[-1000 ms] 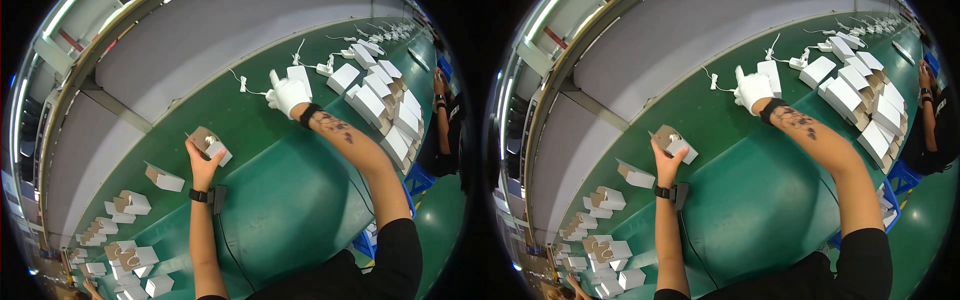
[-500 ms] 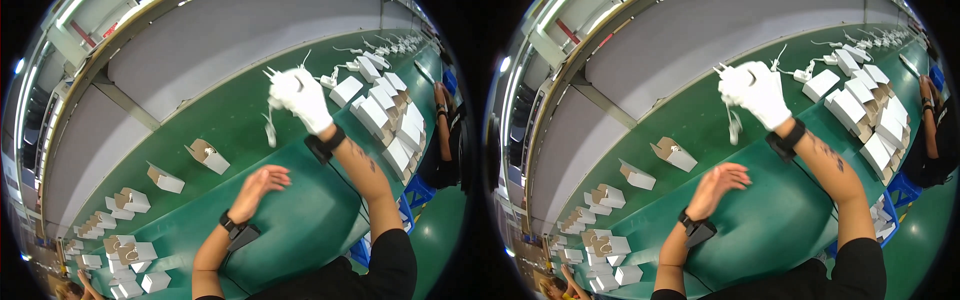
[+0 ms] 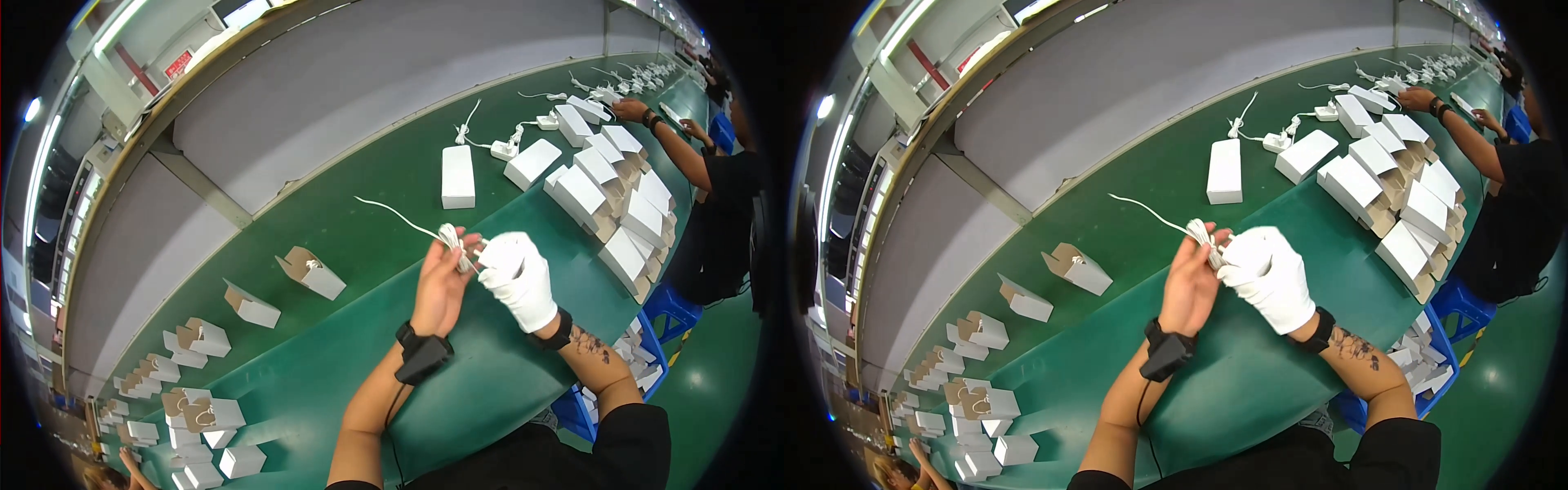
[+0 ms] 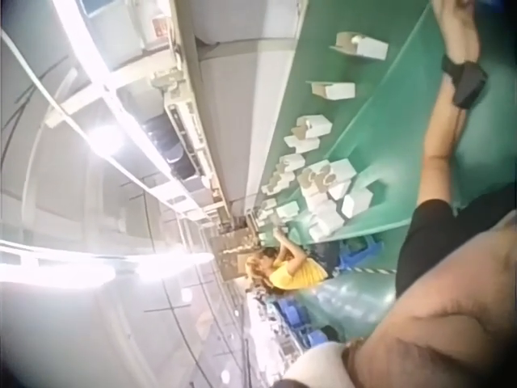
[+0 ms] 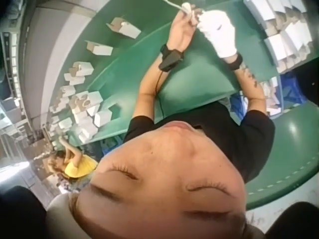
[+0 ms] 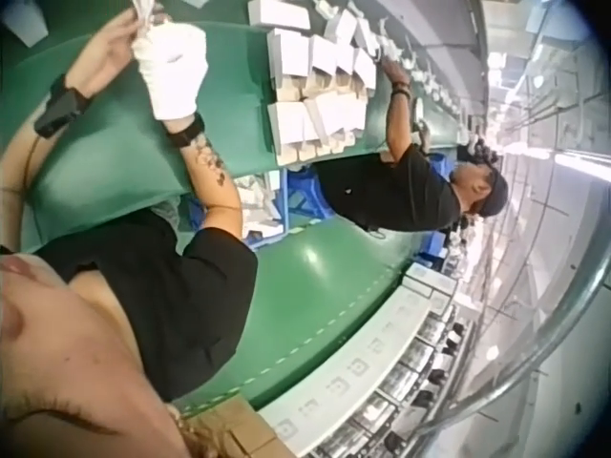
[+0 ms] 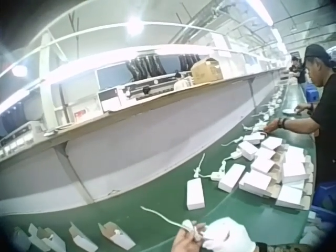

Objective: The person packages power adapters by picking up an adapter, folding the attached cable, and sliding the unit into a small white box. This process is repeated for several adapters and boxes on the green assembly line.

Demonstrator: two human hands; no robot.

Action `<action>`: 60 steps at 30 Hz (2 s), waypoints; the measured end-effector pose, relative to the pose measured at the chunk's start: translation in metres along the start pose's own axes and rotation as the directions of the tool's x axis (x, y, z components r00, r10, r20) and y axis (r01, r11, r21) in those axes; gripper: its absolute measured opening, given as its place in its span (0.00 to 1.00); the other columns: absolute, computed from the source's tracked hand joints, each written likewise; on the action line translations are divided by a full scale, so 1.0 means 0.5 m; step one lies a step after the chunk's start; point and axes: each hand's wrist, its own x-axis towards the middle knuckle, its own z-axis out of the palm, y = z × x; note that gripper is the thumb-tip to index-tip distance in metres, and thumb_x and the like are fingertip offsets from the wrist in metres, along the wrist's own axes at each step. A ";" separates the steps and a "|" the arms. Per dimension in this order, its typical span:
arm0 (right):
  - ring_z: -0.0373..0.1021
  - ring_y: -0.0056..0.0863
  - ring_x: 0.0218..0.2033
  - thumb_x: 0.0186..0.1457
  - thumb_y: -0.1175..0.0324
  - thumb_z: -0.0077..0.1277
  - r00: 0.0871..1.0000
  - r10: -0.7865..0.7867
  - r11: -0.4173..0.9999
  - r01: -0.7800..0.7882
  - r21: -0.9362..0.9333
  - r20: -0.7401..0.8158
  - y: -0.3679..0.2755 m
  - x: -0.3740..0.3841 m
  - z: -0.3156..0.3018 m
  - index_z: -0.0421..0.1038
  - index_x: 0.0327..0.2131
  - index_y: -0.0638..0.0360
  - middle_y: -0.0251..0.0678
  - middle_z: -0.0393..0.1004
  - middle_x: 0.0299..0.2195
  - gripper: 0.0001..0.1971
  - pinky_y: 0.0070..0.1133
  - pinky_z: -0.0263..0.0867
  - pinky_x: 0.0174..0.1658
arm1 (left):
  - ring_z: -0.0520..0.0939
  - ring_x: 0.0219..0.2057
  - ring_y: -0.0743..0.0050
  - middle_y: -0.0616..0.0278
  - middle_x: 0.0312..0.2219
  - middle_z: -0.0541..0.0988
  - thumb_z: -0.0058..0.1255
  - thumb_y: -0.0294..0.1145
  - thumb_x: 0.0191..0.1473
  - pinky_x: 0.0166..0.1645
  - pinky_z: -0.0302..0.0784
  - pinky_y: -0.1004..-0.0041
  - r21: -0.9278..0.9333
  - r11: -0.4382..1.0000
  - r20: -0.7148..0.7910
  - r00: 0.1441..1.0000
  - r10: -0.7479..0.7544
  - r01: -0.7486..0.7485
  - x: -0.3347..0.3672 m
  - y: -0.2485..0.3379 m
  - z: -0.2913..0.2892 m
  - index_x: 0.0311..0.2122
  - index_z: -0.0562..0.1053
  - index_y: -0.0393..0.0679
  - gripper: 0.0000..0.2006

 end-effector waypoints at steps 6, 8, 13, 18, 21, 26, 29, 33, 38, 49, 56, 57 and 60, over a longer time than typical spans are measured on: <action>0.70 0.21 0.33 0.47 0.67 0.58 0.968 -0.224 0.863 0.249 -0.439 0.110 0.038 0.001 -0.014 0.67 0.44 0.61 0.30 0.74 0.34 0.20 0.18 0.67 0.36 | 0.63 0.58 0.66 0.53 0.57 0.62 0.29 0.47 0.64 0.63 0.53 0.67 -0.082 0.997 0.064 0.998 -0.006 0.012 -0.018 -0.037 0.062 0.62 0.52 0.42 0.27; 0.70 0.21 0.34 0.46 0.69 0.59 0.962 -0.239 0.806 0.273 -0.525 0.132 0.051 -0.001 -0.010 0.66 0.46 0.61 0.31 0.74 0.36 0.22 0.17 0.66 0.37 | 0.63 0.58 0.66 0.56 0.59 0.59 0.26 0.50 0.64 0.63 0.55 0.67 -0.005 0.998 -0.036 0.998 0.057 -0.057 -0.011 -0.070 0.070 0.63 0.51 0.41 0.29; 0.70 0.24 0.38 0.52 0.65 0.53 0.969 0.241 0.941 -0.248 0.230 0.055 0.089 -0.009 -0.009 0.63 0.51 0.61 0.35 0.72 0.42 0.23 0.21 0.67 0.40 | 0.63 0.58 0.67 0.58 0.61 0.56 0.26 0.54 0.63 0.60 0.59 0.66 0.448 0.890 -0.001 0.996 0.093 -0.082 0.072 -0.089 0.005 0.63 0.49 0.42 0.32; 0.70 0.28 0.42 0.55 0.57 0.50 0.894 0.430 0.732 -0.426 0.531 0.124 0.060 0.033 -0.112 0.59 0.54 0.62 0.40 0.68 0.47 0.27 0.25 0.68 0.44 | 0.61 0.59 0.53 0.48 0.57 0.61 0.50 0.63 0.47 0.58 0.60 0.59 0.999 0.023 0.034 0.968 0.248 -0.041 0.246 -0.010 -0.028 0.60 0.55 0.37 0.44; 0.70 0.30 0.41 0.56 0.53 0.49 0.897 0.418 0.636 -0.401 0.659 0.143 0.014 0.042 -0.128 0.58 0.55 0.63 0.42 0.67 0.47 0.29 0.27 0.70 0.44 | 0.68 0.53 0.48 0.46 0.52 0.67 0.57 0.59 0.39 0.53 0.66 0.59 0.867 -0.479 0.135 0.861 0.490 0.137 0.335 0.023 -0.039 0.57 0.56 0.35 0.47; 0.72 0.34 0.39 0.56 0.49 0.48 0.855 0.462 0.534 -0.481 0.695 0.237 -0.068 0.017 -0.146 0.56 0.55 0.65 0.45 0.67 0.46 0.32 0.31 0.72 0.42 | 0.71 0.50 0.56 0.51 0.48 0.70 0.56 0.32 0.33 0.52 0.68 0.66 0.918 0.265 -0.247 0.947 -0.205 0.296 0.368 0.067 -0.140 0.57 0.55 0.32 0.41; 0.72 0.35 0.40 0.55 0.49 0.49 0.833 0.479 0.556 -0.532 0.639 0.276 -0.110 0.008 -0.169 0.55 0.56 0.65 0.47 0.67 0.45 0.33 0.33 0.72 0.42 | 0.70 0.51 0.62 0.54 0.48 0.69 0.52 0.23 0.31 0.53 0.67 0.70 0.641 0.723 -0.038 0.951 -0.307 0.259 0.307 0.072 -0.179 0.57 0.56 0.33 0.40; 0.71 0.36 0.41 0.55 0.49 0.50 0.784 0.504 0.584 -0.618 0.525 0.362 -0.125 -0.007 -0.170 0.54 0.56 0.65 0.48 0.66 0.46 0.35 0.34 0.72 0.44 | 0.69 0.53 0.68 0.59 0.49 0.69 0.49 0.19 0.34 0.54 0.66 0.72 0.435 0.860 0.073 0.941 -0.330 0.268 0.168 0.077 -0.152 0.58 0.55 0.37 0.39; 0.71 0.35 0.41 0.53 0.49 0.52 0.703 0.568 0.566 -0.711 0.418 0.427 -0.097 -0.025 -0.142 0.55 0.56 0.67 0.47 0.66 0.47 0.35 0.32 0.71 0.45 | 0.68 0.53 0.72 0.63 0.50 0.68 0.49 0.18 0.38 0.54 0.65 0.72 0.578 0.768 0.102 0.909 -0.404 0.276 0.056 0.036 -0.176 0.61 0.52 0.42 0.40; 0.70 0.31 0.44 0.53 0.54 0.53 0.694 0.583 0.695 -0.695 0.182 0.422 -0.218 0.002 -0.149 0.59 0.53 0.68 0.42 0.67 0.48 0.32 0.26 0.68 0.47 | 0.69 0.50 0.72 0.64 0.49 0.68 0.46 0.16 0.36 0.54 0.65 0.72 0.336 0.883 -0.022 0.940 -0.341 0.328 0.044 -0.047 -0.216 0.61 0.53 0.44 0.41; 0.72 0.27 0.39 0.46 0.50 0.57 0.731 0.649 0.756 -0.650 -0.073 0.212 -0.248 0.004 -0.143 0.61 0.52 0.68 0.42 0.69 0.45 0.36 0.23 0.69 0.42 | 0.68 0.52 0.71 0.63 0.51 0.67 0.43 0.14 0.33 0.55 0.63 0.74 0.388 0.880 -0.002 0.955 -0.296 0.274 0.055 -0.038 -0.178 0.61 0.53 0.47 0.43; 0.71 0.27 0.40 0.48 0.54 0.56 0.725 0.639 0.756 -0.654 -0.034 0.258 -0.228 0.005 -0.143 0.62 0.52 0.67 0.41 0.69 0.45 0.33 0.23 0.68 0.43 | 0.67 0.53 0.70 0.64 0.51 0.67 0.43 0.14 0.33 0.55 0.62 0.74 0.394 0.882 0.014 0.958 -0.287 0.258 0.054 -0.036 -0.171 0.61 0.54 0.47 0.43; 0.70 0.25 0.41 0.52 0.61 0.55 0.708 0.621 0.741 -0.670 0.042 0.335 -0.164 0.017 -0.148 0.64 0.52 0.65 0.38 0.70 0.43 0.26 0.22 0.67 0.45 | 0.66 0.54 0.70 0.64 0.52 0.66 0.43 0.14 0.33 0.56 0.60 0.75 0.456 0.869 0.101 0.958 -0.268 0.195 0.055 -0.028 -0.147 0.61 0.54 0.48 0.42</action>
